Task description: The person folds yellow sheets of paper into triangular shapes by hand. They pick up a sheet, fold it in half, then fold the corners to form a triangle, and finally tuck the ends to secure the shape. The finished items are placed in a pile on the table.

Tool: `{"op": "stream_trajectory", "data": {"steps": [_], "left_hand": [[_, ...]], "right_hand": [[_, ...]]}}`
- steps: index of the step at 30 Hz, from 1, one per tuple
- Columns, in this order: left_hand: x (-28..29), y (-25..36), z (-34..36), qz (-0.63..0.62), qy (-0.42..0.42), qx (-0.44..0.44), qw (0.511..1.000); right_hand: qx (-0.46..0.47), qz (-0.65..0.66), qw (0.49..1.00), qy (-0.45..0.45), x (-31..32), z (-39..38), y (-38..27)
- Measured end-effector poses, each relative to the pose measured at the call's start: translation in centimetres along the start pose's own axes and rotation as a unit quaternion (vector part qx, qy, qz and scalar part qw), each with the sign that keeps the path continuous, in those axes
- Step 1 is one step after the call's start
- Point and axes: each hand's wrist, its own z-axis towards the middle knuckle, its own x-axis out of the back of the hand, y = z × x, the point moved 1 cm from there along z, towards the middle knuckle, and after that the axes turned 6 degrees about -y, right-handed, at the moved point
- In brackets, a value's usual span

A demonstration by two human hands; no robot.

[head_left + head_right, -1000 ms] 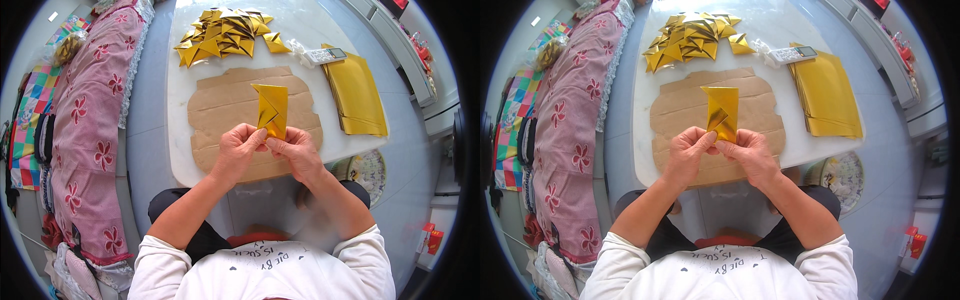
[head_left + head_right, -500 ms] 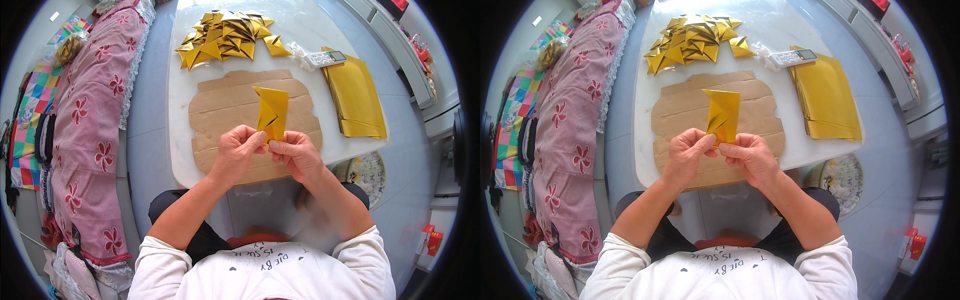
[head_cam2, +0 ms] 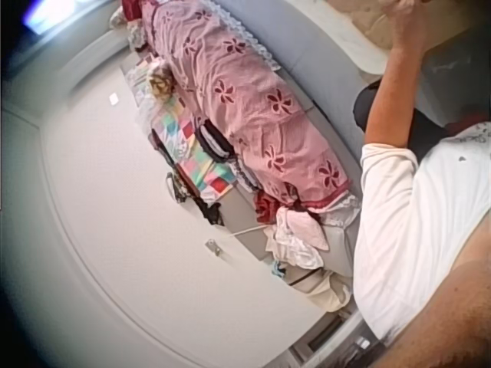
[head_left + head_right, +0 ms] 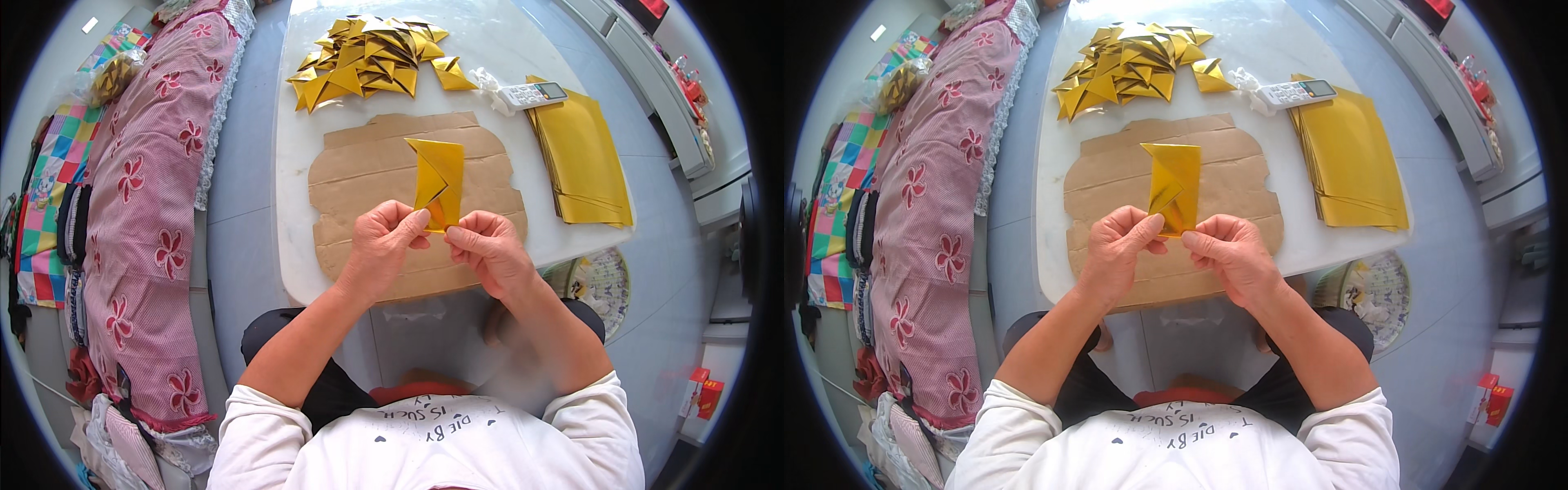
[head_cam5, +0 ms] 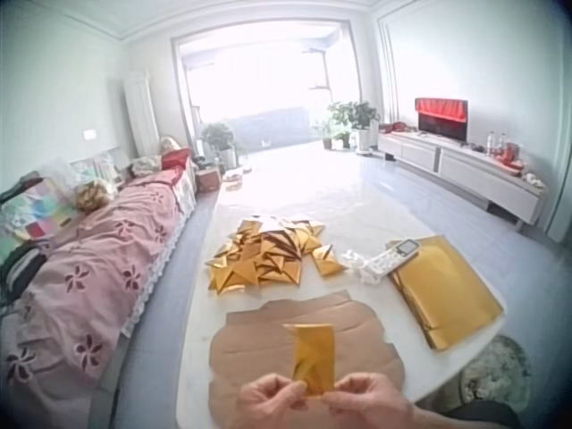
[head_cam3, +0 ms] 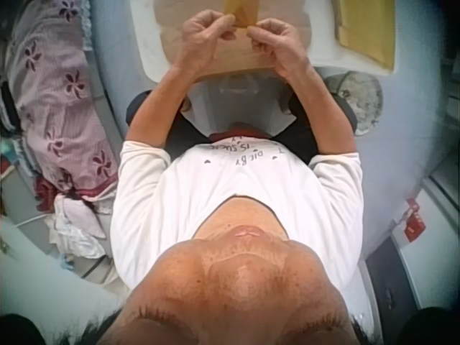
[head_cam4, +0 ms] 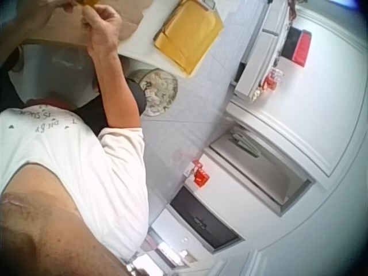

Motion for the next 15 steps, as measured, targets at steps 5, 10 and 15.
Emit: {"op": "stream_trajectory", "data": {"steps": [5,10,15], "left_hand": [[0.01,-0.03,0.0,0.001,-0.001,0.002,1.0],[-0.21,-0.03,0.03,-0.006,-0.002,0.009,1.0],[-0.2,-0.01,0.21,0.01,-0.009,0.009,1.0]], "right_hand": [[0.007,0.015,1.0,-0.002,0.06,-0.08,-0.1],[0.014,0.031,0.999,0.002,0.19,-0.14,0.04],[-0.012,0.041,0.999,-0.004,0.14,-0.09,-0.18]]}}
